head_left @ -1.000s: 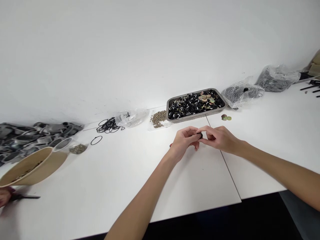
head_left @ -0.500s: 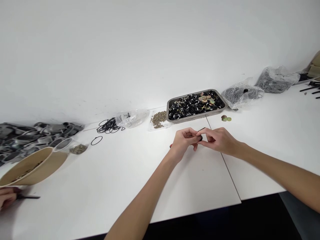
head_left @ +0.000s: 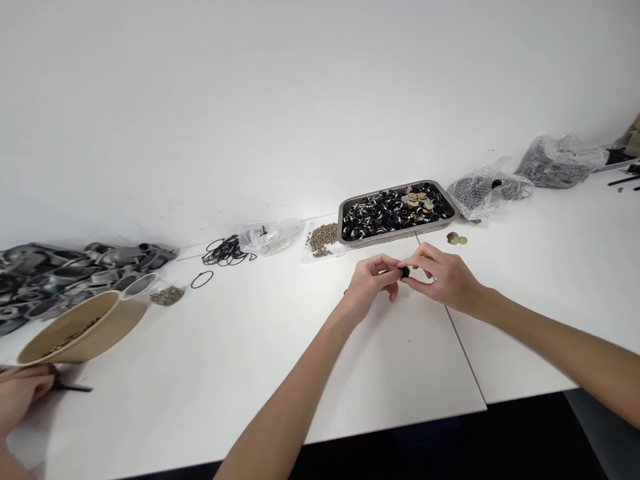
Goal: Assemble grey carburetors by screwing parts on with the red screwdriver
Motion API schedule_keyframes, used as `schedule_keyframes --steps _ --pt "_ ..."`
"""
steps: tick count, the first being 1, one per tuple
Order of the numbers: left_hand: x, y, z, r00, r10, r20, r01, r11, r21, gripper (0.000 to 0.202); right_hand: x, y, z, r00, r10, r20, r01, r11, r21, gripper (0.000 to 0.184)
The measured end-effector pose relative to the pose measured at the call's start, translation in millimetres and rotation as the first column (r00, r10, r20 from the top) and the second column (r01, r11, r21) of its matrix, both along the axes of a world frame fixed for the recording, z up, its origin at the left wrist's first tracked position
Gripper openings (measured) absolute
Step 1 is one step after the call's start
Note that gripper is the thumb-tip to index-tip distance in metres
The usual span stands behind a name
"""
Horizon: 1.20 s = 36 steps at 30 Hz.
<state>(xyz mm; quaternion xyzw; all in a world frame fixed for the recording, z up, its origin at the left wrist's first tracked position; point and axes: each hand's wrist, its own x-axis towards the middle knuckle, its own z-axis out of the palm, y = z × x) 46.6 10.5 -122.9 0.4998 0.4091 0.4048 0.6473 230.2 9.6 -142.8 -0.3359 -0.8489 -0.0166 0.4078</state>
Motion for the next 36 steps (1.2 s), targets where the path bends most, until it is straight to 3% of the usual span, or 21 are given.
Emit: schedule_keyframes --steps 14,21,27,36 --pt "-2.2 -1.1 3.4 0.998 -0.027 0.055 0.028 1.0 -0.011 0.028 -0.3 -2.2 4.0 0.992 0.072 -0.099 -0.082 0.992 -0.099 0.02" --pt "-3.3 -1.0 1.3 0.995 -0.072 0.068 0.074 0.997 -0.028 0.028 0.8 1.2 4.1 0.987 0.102 -0.123 -0.106 0.994 -0.032 0.018" --pt "-2.5 -1.2 0.8 0.995 -0.083 0.055 0.085 0.996 -0.024 0.029 0.9 0.3 4.2 0.988 0.093 -0.123 -0.105 0.989 -0.099 0.016" --pt "-4.4 0.0 0.8 0.995 -0.077 0.057 0.078 0.997 -0.008 0.029 0.5 0.7 4.6 0.988 0.087 -0.128 -0.099 0.991 -0.088 0.017"
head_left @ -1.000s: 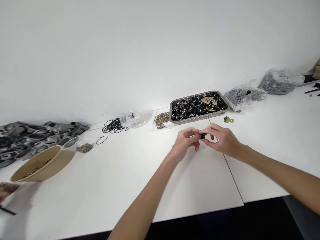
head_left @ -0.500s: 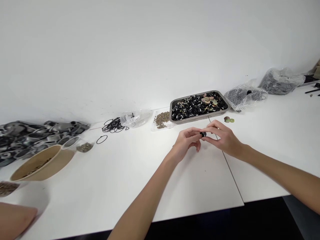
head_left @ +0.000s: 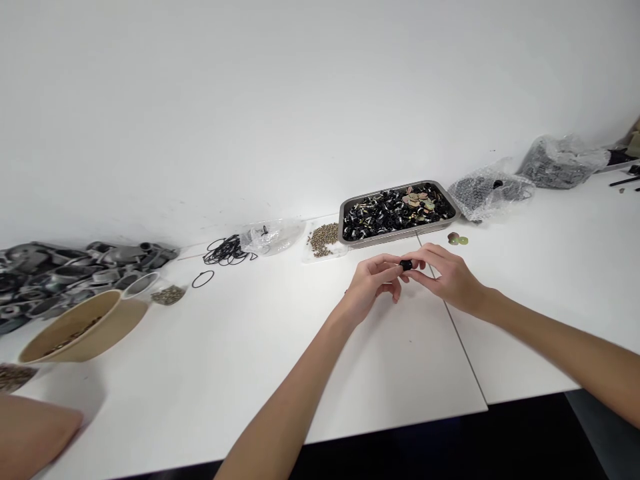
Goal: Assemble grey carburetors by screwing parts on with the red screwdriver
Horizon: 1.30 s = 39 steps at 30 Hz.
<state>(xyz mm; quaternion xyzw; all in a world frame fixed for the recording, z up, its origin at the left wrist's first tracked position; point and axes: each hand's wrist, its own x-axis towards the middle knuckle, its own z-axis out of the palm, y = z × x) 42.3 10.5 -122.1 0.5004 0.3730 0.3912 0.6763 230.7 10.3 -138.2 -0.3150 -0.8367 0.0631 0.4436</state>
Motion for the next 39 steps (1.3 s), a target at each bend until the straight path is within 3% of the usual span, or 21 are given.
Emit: schedule_keyframes --steps 19,39 --pt "1.9 -2.2 2.6 1.0 -0.015 -0.024 0.014 1.0 -0.014 0.035 0.3 -1.5 -1.5 1.0 -0.007 -0.013 0.005 0.987 -0.161 0.019" --pt "1.8 -2.5 -1.3 0.996 -0.034 -0.083 0.036 0.999 0.021 0.026 3.1 2.2 -1.9 0.994 -0.008 0.112 0.034 0.971 -0.236 0.032"
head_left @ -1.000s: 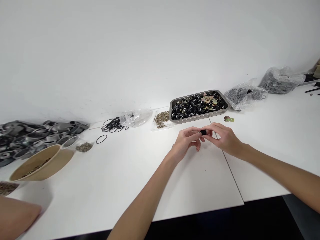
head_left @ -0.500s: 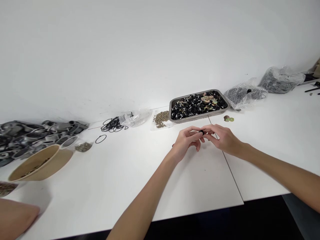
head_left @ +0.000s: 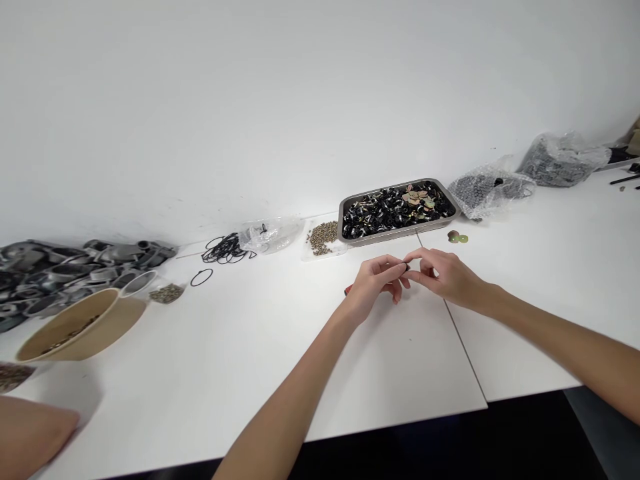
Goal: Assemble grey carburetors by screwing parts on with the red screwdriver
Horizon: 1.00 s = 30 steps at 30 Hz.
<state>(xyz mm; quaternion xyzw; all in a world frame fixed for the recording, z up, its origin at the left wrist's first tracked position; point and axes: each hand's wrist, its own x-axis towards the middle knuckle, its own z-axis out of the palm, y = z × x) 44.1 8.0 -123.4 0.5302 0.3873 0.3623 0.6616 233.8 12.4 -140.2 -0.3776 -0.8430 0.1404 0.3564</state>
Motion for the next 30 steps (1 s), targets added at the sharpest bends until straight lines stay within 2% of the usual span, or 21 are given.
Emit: schedule_keyframes --steps 6,11,14,30 --pt "0.8 -0.9 -0.5 1.0 -0.015 -0.011 0.015 1.0 0.002 0.031 0.0 -0.8 1.3 1.0 -0.002 -0.006 0.002 0.999 -0.038 0.036" --pt "1.0 -0.9 -0.7 1.0 0.011 -0.02 -0.011 1.0 0.003 0.026 -0.2 -1.1 -0.6 1.0 0.027 -0.007 -0.027 0.999 -0.044 0.02" --pt "1.2 -0.4 -0.4 0.999 0.021 -0.029 -0.02 1.0 0.007 0.026 -0.5 -1.1 -2.7 0.999 0.044 -0.008 -0.045 0.998 -0.033 0.017" --pt "2.5 -0.6 -0.1 0.999 0.028 -0.033 -0.027 1.0 0.016 0.025 -0.3 -0.5 -4.9 1.0 0.02 0.014 -0.02 0.999 -0.025 0.017"
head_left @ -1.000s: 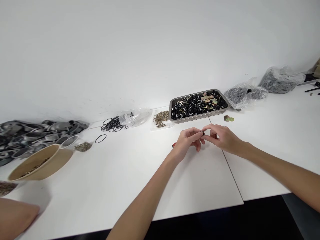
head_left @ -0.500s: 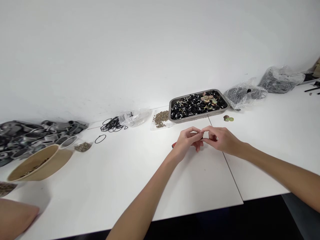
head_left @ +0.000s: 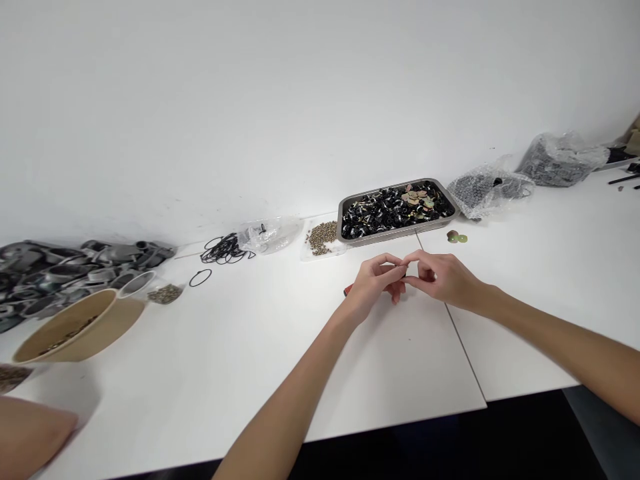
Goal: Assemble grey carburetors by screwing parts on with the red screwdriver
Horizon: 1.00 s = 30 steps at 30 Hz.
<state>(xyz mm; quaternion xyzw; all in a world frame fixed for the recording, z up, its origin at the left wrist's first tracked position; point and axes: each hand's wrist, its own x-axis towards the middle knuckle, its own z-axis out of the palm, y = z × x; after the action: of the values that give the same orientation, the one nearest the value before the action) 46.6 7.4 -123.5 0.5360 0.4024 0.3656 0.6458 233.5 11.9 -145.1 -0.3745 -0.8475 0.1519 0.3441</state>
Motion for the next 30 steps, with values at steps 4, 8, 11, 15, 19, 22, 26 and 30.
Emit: schedule_keyframes --steps 4,8,11,15,19,22,26,30 --pt "0.8 -0.5 -1.1 1.0 0.002 -0.019 -0.002 1.0 -0.002 0.025 -0.4 0.6 1.4 0.999 -0.008 0.05 0.011 0.999 -0.052 0.019" --pt "1.9 0.7 -0.1 1.0 0.026 -0.016 -0.026 0.999 0.019 0.026 5.6 1.5 15.2 0.993 0.002 0.118 0.018 0.986 -0.166 0.031" --pt "0.9 2.5 1.8 0.998 0.059 -0.019 -0.058 0.998 0.021 0.026 15.3 7.6 30.4 0.995 -0.021 0.098 0.045 0.967 -0.251 0.039" --pt "-2.2 4.5 1.6 0.997 0.081 -0.018 -0.081 0.996 0.036 0.022 26.5 33.0 48.7 0.984 -0.135 0.114 0.156 0.967 -0.2 0.024" --pt "-3.0 4.6 0.6 0.998 0.064 0.001 -0.064 0.996 0.066 0.024 20.7 72.6 61.7 0.955 -0.21 0.208 0.24 0.962 -0.132 0.016" --pt "-3.2 4.7 1.6 0.999 0.052 -0.005 -0.052 0.996 0.069 0.024 3.0 99.2 58.1 0.939 -0.246 0.241 0.28 0.953 -0.115 0.018" --pt "-5.1 7.1 1.5 0.996 0.083 -0.024 -0.082 0.995 0.062 0.022 -19.9 121.4 35.1 0.921 -0.301 0.247 0.336 0.935 -0.113 0.016" --pt "-7.9 8.9 1.1 0.996 0.092 -0.01 -0.091 0.994 0.06 0.023 -22.1 127.8 24.9 0.932 -0.303 0.201 0.33 0.937 -0.119 0.013"
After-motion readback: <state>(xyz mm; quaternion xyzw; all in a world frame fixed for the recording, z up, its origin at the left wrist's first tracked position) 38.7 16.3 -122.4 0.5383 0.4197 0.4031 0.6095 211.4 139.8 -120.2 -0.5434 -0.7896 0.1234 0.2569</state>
